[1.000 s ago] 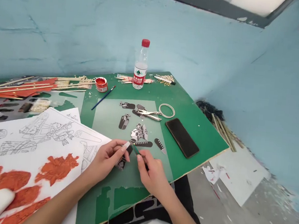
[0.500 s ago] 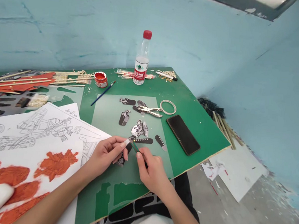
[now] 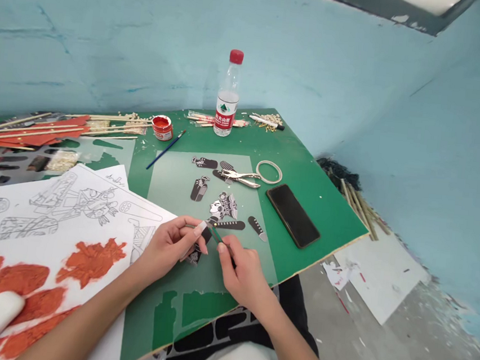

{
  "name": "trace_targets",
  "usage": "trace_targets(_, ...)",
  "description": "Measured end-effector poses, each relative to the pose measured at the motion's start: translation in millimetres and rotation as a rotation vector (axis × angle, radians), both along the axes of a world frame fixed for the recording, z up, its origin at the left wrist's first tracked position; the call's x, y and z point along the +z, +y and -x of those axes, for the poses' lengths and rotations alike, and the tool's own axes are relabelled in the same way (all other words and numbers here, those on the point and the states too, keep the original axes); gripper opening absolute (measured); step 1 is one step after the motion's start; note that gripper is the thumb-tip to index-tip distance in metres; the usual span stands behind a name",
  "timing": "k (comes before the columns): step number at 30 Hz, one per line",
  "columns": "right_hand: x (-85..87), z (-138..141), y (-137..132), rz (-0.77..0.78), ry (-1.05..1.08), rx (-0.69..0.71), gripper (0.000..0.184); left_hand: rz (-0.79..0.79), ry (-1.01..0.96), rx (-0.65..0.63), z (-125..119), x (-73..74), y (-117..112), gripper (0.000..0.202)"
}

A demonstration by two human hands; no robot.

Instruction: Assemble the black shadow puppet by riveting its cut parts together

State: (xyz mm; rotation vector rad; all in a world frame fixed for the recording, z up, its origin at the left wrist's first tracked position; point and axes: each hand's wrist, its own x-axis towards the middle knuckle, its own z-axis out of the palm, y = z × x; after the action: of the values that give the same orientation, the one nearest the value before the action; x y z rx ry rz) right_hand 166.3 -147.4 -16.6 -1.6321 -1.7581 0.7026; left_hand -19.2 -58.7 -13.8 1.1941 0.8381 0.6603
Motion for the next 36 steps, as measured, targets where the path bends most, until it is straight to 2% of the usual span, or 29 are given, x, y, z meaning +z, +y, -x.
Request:
trace_targets(8, -0.2, 0.4, 0.8, -0.011, -0.001, 0.005, 0.016, 0.032, -0.016, 0.008, 3.6, -0.5, -2.3, 0.036)
trace_targets(15, -0.2, 0.1, 0.7, -0.031, -0.031, -0.003, 0.018, 0.028, 0.036, 0.052, -0.2, 5.5, -3.2, 0.040)
trace_targets(26, 1.3, 0.5, 0.5, -0.022, -0.025, -0.015, 0.019, 0.017, 0.019, 0.034, 1.6, 1.2, -2.6, 0.036)
trace_targets(36, -0.3, 0.0, -0.3, -0.027, -0.045, -0.014, 0.022, 0.032, 0.032, 0.004, 3.9, 6.6, -1.2, 0.035)
